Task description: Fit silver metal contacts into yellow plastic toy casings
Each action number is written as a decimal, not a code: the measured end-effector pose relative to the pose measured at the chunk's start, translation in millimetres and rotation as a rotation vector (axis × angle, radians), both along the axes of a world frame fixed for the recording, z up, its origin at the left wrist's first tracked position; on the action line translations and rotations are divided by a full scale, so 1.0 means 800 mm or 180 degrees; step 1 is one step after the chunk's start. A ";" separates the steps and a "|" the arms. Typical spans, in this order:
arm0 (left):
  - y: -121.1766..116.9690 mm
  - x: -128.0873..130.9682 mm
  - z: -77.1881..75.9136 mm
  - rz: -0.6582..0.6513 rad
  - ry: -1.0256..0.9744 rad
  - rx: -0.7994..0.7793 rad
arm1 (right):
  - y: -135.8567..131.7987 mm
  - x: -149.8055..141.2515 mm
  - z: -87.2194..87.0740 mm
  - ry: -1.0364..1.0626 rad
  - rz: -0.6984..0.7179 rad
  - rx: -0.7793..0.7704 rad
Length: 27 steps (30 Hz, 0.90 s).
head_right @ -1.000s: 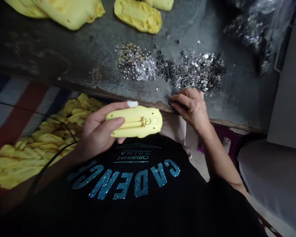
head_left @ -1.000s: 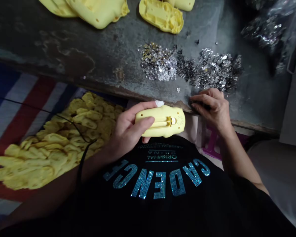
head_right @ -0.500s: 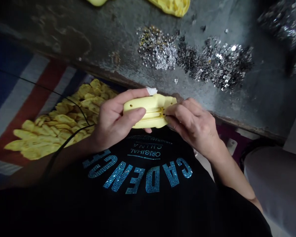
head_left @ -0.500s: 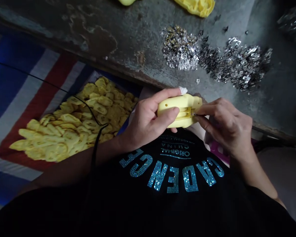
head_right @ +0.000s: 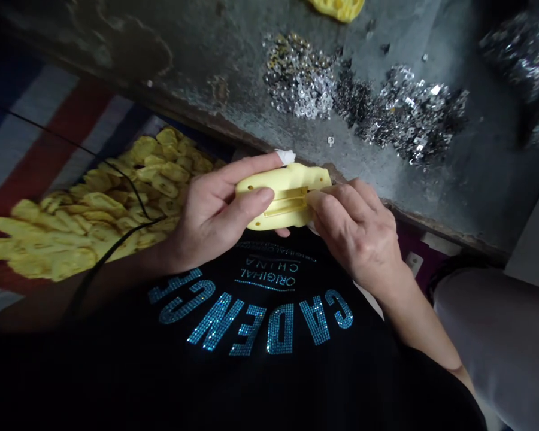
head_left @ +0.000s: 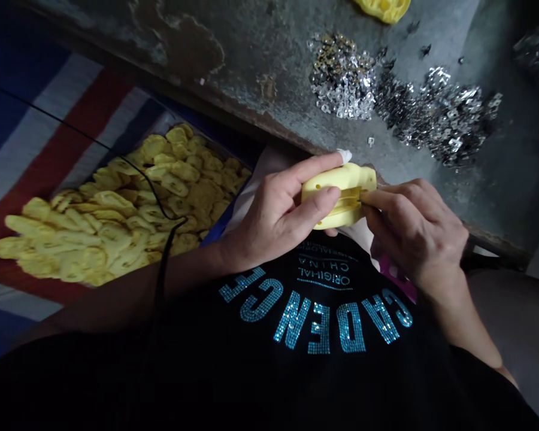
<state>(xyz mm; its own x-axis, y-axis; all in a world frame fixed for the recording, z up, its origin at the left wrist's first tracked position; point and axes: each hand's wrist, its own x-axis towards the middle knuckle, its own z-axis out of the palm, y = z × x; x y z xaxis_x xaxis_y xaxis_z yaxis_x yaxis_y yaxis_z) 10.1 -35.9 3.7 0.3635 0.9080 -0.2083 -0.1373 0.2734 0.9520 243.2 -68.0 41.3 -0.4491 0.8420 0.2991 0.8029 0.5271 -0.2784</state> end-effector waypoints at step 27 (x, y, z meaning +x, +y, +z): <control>0.006 -0.001 -0.012 -0.0114 0.0090 0.0414 | -0.019 -0.002 -0.022 0.0251 -0.0424 0.0348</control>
